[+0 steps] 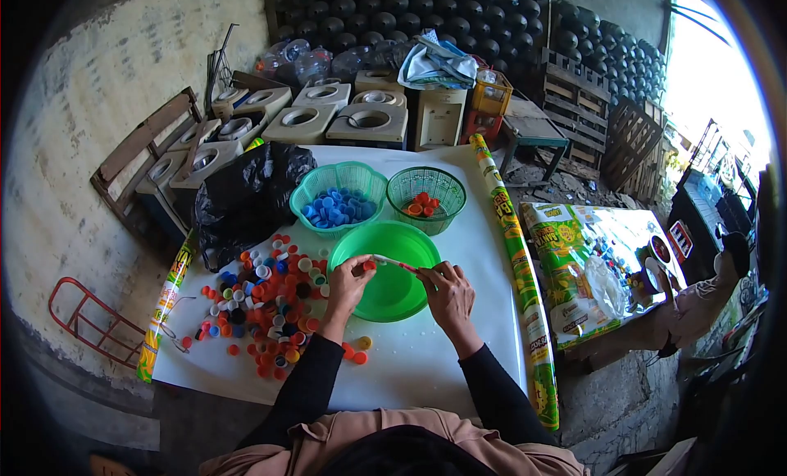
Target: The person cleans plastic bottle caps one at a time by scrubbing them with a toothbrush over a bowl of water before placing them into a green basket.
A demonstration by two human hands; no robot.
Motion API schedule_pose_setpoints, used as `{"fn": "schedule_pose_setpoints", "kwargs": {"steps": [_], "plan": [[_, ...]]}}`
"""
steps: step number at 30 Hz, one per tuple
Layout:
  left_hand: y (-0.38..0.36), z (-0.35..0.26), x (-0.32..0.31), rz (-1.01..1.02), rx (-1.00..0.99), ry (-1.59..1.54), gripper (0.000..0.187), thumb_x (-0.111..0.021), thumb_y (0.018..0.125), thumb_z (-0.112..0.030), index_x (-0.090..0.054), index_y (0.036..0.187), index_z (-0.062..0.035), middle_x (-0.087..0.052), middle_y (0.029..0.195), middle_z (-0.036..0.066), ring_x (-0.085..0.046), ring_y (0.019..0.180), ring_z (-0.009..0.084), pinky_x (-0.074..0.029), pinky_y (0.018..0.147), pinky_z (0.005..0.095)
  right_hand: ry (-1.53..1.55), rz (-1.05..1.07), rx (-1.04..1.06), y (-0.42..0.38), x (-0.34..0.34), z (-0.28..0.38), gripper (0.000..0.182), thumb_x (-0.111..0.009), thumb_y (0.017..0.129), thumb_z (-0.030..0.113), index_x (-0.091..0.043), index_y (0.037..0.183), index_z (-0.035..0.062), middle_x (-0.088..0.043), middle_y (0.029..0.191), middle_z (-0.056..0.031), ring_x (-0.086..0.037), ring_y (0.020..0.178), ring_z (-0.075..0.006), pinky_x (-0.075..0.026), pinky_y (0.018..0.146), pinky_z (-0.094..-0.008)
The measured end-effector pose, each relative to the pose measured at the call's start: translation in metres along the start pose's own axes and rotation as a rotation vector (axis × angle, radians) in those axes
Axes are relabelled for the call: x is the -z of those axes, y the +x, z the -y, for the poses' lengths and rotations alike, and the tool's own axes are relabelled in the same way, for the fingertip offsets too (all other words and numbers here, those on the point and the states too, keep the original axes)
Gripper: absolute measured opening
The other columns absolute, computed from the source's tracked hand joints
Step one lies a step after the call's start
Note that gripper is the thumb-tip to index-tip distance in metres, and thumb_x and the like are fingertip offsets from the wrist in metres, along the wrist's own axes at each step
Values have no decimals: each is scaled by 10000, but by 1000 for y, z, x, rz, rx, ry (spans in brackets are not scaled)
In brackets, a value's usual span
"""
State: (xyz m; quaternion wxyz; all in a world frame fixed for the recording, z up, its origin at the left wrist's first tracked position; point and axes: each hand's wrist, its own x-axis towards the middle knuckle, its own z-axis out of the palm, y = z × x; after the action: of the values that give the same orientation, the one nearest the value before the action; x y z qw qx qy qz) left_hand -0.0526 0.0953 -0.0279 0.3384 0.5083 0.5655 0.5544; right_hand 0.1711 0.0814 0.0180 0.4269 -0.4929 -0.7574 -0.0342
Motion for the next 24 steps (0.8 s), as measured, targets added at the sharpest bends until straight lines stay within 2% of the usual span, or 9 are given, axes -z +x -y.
{"fn": "schedule_pose_setpoints", "kwargs": {"steps": [3, 6, 9, 13, 14, 18, 24], "plan": [[-4, -6, 2, 0, 10, 77, 317, -745, 867, -5, -680, 1175, 26, -728, 1043, 97, -696, 954, 144, -557, 864, 266, -80, -52, 62, -4, -11, -6, 142, -741, 830, 210, -799, 956, 242, -617, 843, 27, -562, 717, -195, -500, 644, -340], [-5, -11, 1, 11, 5, 67, 321, -748, 862, 0, -674, 1173, 35, -729, 1040, 104, -700, 964, 150, -559, 877, 272, -130, 69, 146, -6, -9, -6, 231, -727, 807, 160, -802, 987, 284, -603, 835, 33, -559, 722, -188, -503, 641, -327], [-3, -2, 0, 14, -4, 0, 337, -754, 855, 2, -668, 1180, 36, -727, 1040, 112, -700, 967, 152, -560, 879, 275, -67, 179, 104, -8, -9, -4, 331, -711, 787, 125, -794, 1038, 324, -598, 828, 35, -556, 711, -184, -506, 635, -319], [2, 12, 2, 24, -12, -12, 347, -749, 851, 20, -662, 1187, 34, -721, 1048, 115, -697, 973, 152, -562, 878, 275, 26, 101, -11, -5, -4, 0, 170, -722, 831, 147, -797, 958, 232, -632, 861, 17, -598, 735, -207, -510, 628, -350], [0, 13, 1, 11, -7, -3, 345, -745, 851, 29, -663, 1186, 34, -720, 1049, 113, -696, 972, 151, -562, 877, 275, 18, 90, -66, -2, 0, 3, 105, -730, 846, 175, -788, 932, 191, -663, 914, 10, -637, 788, -220, -519, 643, -365], [-1, 4, 1, 8, -15, 6, 348, -730, 846, 61, -662, 1187, 37, -720, 1051, 105, -692, 970, 149, -563, 870, 274, 168, 69, -13, 3, 10, 2, 115, -751, 852, 206, -792, 958, 189, -665, 861, 0, -669, 810, -204, -521, 647, -353], [-1, 5, 0, 0, -14, -31, 346, -742, 828, 71, -671, 1165, 41, -730, 1021, 104, -700, 941, 148, -567, 854, 272, 124, 78, 24, -2, 3, 11, 106, -741, 860, 213, -795, 951, 202, -665, 867, 8, -667, 807, -205, -526, 645, -352]]}}
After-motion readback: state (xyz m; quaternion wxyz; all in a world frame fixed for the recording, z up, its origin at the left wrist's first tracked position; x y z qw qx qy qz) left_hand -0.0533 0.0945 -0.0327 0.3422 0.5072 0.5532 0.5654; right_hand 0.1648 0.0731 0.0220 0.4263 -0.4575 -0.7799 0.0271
